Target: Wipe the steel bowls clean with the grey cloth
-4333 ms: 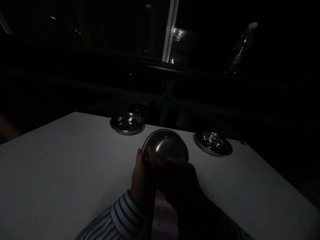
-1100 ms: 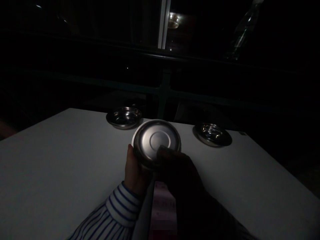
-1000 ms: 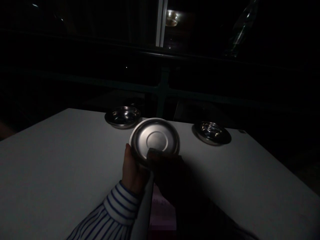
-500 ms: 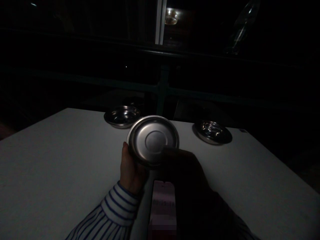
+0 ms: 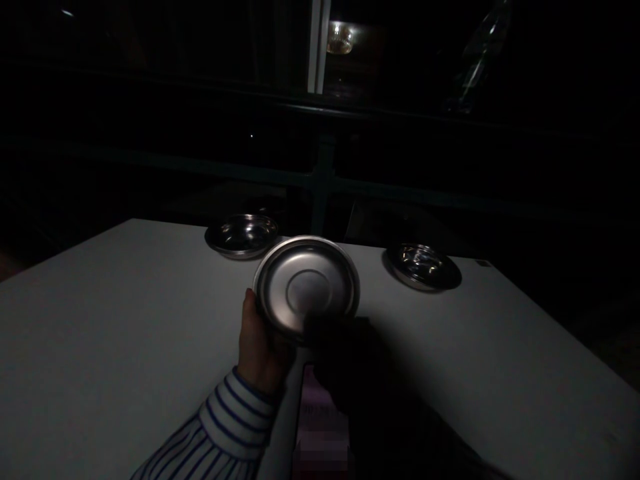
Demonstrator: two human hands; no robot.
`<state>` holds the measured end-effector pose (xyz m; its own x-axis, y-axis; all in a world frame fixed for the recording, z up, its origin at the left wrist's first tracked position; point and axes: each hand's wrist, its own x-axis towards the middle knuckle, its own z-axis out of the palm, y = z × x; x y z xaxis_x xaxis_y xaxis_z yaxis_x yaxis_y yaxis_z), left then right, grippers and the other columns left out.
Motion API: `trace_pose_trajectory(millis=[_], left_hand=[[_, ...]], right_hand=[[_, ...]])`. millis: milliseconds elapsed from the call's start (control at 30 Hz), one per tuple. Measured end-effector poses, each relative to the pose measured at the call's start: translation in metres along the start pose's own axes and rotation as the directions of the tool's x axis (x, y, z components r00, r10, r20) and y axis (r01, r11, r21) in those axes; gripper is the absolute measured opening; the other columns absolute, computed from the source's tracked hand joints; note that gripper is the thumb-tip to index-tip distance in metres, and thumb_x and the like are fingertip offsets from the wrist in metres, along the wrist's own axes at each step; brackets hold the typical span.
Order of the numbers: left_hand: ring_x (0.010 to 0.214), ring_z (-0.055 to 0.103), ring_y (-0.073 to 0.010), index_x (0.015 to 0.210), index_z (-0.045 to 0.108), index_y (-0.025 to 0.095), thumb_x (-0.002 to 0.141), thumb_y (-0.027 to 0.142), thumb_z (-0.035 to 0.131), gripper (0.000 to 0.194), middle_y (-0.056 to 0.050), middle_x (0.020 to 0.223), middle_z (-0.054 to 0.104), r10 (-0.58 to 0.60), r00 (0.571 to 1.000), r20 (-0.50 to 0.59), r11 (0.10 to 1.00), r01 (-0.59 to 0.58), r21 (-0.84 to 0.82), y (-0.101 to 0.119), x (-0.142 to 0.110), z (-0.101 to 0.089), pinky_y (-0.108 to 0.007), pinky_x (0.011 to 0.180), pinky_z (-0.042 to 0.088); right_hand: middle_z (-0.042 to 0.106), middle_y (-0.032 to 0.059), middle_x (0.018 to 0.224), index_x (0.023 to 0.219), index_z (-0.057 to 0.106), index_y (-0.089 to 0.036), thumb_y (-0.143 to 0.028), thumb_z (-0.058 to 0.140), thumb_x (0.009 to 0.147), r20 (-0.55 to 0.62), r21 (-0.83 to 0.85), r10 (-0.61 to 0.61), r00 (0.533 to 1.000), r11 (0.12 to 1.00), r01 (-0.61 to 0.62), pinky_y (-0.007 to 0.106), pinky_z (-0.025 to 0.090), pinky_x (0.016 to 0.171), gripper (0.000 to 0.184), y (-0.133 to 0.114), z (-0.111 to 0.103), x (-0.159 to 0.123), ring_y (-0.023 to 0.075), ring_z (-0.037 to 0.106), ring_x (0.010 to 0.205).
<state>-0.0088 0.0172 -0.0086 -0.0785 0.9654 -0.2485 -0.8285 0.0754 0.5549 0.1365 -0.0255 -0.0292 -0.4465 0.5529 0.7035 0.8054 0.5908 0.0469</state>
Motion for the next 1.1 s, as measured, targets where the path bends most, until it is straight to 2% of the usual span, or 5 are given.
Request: trace_pose_trajectory(millis=[200,333,700,867,1100], left_hand=[[0.099,0.061,-0.0211,0.111,0.062,0.016,0.087,0.043,0.04,0.042,-0.007,0.099,0.07,-0.04,0.999,0.023,0.999,0.041,-0.023,-0.001,-0.003,0.0,-0.03,0.084,0.049],[0.097,0.062,-0.0224,0.113,0.06,0.014,0.087,0.038,0.041,0.041,-0.008,0.098,0.07,-0.028,0.999,0.017,1.0,0.028,0.012,0.0,-0.004,0.001,-0.032,0.084,0.05],[0.094,0.063,-0.0198,0.112,0.061,0.016,0.087,0.037,0.043,0.037,-0.006,0.102,0.07,-0.033,0.999,-0.031,0.999,0.034,0.033,0.002,-0.008,0.004,-0.03,0.084,0.049],[0.092,0.065,-0.0236,0.108,0.063,0.014,0.086,0.042,0.044,0.041,-0.01,0.096,0.071,-0.181,0.983,0.033,0.981,0.178,0.076,0.0,-0.011,0.005,-0.035,0.083,0.051],[0.092,0.065,-0.0223,0.104,0.066,0.017,0.086,0.041,0.045,0.037,-0.007,0.091,0.072,-0.138,0.99,-0.017,0.985,0.139,0.098,0.002,-0.014,0.007,-0.033,0.084,0.05]], right_hand=[[0.064,0.0103,0.111,0.118,0.054,-0.015,-0.017,0.048,0.085,-0.129,-0.011,0.023,0.991,1.0,-0.025,0.036,0.049,0.081,0.034,0.004,-0.002,-0.001,0.0228,0.056,0.103],[0.065,0.0085,0.11,0.123,0.052,-0.019,-0.022,0.05,0.084,-0.014,-0.015,0.022,1.0,1.0,-0.022,0.037,0.05,0.077,0.039,0.006,0.003,-0.005,0.0227,0.059,0.096],[0.063,0.0069,0.113,0.128,0.045,-0.021,-0.019,0.044,0.088,-0.144,0.036,0.108,0.984,0.994,-0.104,0.037,0.05,0.08,0.041,0.006,-0.011,-0.002,0.0214,0.055,0.101],[0.059,0.0085,0.118,0.12,0.051,-0.016,-0.018,0.044,0.088,-0.186,0.009,0.044,0.982,0.999,-0.043,0.039,0.047,0.082,0.033,0.012,-0.018,0.011,0.0225,0.05,0.1],[0.056,0.0087,0.122,0.126,0.048,-0.017,-0.024,0.048,0.087,-0.099,-0.021,0.014,0.995,1.0,-0.017,0.035,0.047,0.08,0.039,0.019,-0.03,0.006,0.0226,0.047,0.104]])
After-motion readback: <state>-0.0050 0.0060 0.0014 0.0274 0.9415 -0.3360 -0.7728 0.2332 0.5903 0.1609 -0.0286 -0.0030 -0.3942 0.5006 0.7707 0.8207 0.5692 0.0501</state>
